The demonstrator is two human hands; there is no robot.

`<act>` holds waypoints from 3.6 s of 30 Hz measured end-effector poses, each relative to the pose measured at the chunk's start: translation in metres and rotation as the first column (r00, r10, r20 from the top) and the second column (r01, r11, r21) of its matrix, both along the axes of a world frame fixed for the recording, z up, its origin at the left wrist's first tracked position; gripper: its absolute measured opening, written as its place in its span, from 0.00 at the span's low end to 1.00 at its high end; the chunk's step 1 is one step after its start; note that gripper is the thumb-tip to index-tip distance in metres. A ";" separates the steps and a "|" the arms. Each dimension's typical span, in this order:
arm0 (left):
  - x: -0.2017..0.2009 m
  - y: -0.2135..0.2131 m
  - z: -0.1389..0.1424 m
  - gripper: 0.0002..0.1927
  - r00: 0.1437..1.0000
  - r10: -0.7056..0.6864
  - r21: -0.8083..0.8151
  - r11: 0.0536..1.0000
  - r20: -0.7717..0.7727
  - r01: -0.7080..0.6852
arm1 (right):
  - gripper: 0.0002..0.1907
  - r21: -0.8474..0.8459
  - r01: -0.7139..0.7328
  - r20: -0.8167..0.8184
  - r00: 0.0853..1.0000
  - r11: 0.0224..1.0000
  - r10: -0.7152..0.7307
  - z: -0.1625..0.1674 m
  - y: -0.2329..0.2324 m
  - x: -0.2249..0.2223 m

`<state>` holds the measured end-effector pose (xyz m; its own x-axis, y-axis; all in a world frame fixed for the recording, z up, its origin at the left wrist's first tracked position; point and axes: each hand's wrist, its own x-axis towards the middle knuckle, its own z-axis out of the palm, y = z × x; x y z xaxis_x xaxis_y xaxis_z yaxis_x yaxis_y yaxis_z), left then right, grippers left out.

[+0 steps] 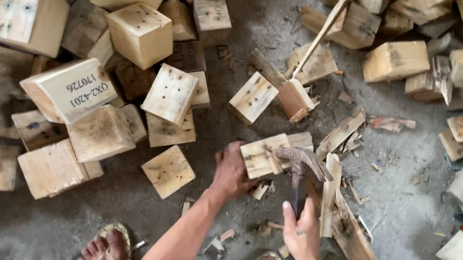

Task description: The person repeatedly picks up small wooden blocks from a pile and uses a hammer to strike them, splitting them into smaller pieces. The person handles the blocks one at a time, striking them on the floor and discarding the split pieces.

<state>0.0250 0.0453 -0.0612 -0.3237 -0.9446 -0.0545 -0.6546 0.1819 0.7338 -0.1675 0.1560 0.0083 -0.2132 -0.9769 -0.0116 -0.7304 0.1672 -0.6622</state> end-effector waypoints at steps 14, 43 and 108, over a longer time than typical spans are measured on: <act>-0.002 -0.003 -0.005 0.58 0.999 0.041 0.011 0.999 -0.029 -0.040 | 0.09 -0.062 -0.213 -0.317 0.931 0.975 0.183 -0.001 0.028 -0.042; -0.006 0.000 -0.021 0.58 0.996 0.074 0.001 0.997 -0.047 -0.074 | 0.09 -0.063 0.286 0.752 0.644 0.956 -0.143 0.090 -0.006 -0.023; -0.004 0.000 -0.006 0.57 0.996 0.079 0.070 0.995 -0.031 -0.076 | 0.13 -0.296 -0.065 0.048 0.995 0.953 0.083 0.021 -0.025 -0.009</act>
